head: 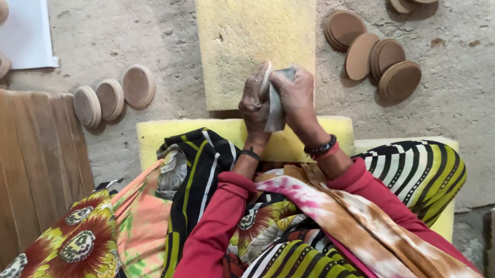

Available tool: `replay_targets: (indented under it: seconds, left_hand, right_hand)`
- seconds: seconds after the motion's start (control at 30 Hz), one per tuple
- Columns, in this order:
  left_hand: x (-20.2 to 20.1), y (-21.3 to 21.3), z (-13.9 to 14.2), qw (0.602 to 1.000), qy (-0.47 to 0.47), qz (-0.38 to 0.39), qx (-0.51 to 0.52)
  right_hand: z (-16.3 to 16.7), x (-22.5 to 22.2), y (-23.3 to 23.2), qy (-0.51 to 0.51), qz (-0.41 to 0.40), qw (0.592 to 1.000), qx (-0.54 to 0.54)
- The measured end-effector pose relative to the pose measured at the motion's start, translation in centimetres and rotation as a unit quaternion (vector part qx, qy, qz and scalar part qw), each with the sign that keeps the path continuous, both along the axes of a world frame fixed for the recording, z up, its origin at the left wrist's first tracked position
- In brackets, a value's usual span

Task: The person sits on the floor and sands round wooden discs one at a time, holding each disc against a yellow foam pad and rubbing it with a small abrasive block by hand. Sanded discs are set aside in a pile on the floor while unsanded discs are taken from nearby stacks.

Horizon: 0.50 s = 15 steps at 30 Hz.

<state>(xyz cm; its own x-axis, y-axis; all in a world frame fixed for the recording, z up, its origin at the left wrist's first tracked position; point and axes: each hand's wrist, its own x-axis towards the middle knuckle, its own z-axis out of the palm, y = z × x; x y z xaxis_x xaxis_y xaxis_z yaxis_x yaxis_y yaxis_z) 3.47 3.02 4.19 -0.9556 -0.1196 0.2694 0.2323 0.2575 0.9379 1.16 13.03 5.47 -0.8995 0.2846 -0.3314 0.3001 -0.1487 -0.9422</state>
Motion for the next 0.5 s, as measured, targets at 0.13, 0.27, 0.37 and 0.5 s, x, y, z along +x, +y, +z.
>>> replay_targets:
  seconds: [0.13, 0.27, 0.37, 0.5]
  left_hand:
    - [0.1, -0.2, -0.4, 1.0, -0.007, -0.002, -0.002]
    - [0.0, -0.5, -1.7, 1.0, -0.007, -0.005, -0.021]
    - [-0.9, -1.3, -2.8, 0.997, -0.058, 0.014, 0.047]
    - [-3.0, -4.4, -3.0, 0.939, -0.143, 0.012, 0.313]
  right_hand:
    - [-1.3, 0.1, -0.3, 0.022, -0.028, 0.998, 0.042]
    - [-1.9, -3.4, 1.5, -0.026, 0.017, 0.997, -0.076]
    - [-2.2, -4.5, 2.6, -0.1, 0.078, 0.979, -0.162]
    - [-3.1, -4.5, 3.1, -0.105, 0.087, 0.986, -0.096]
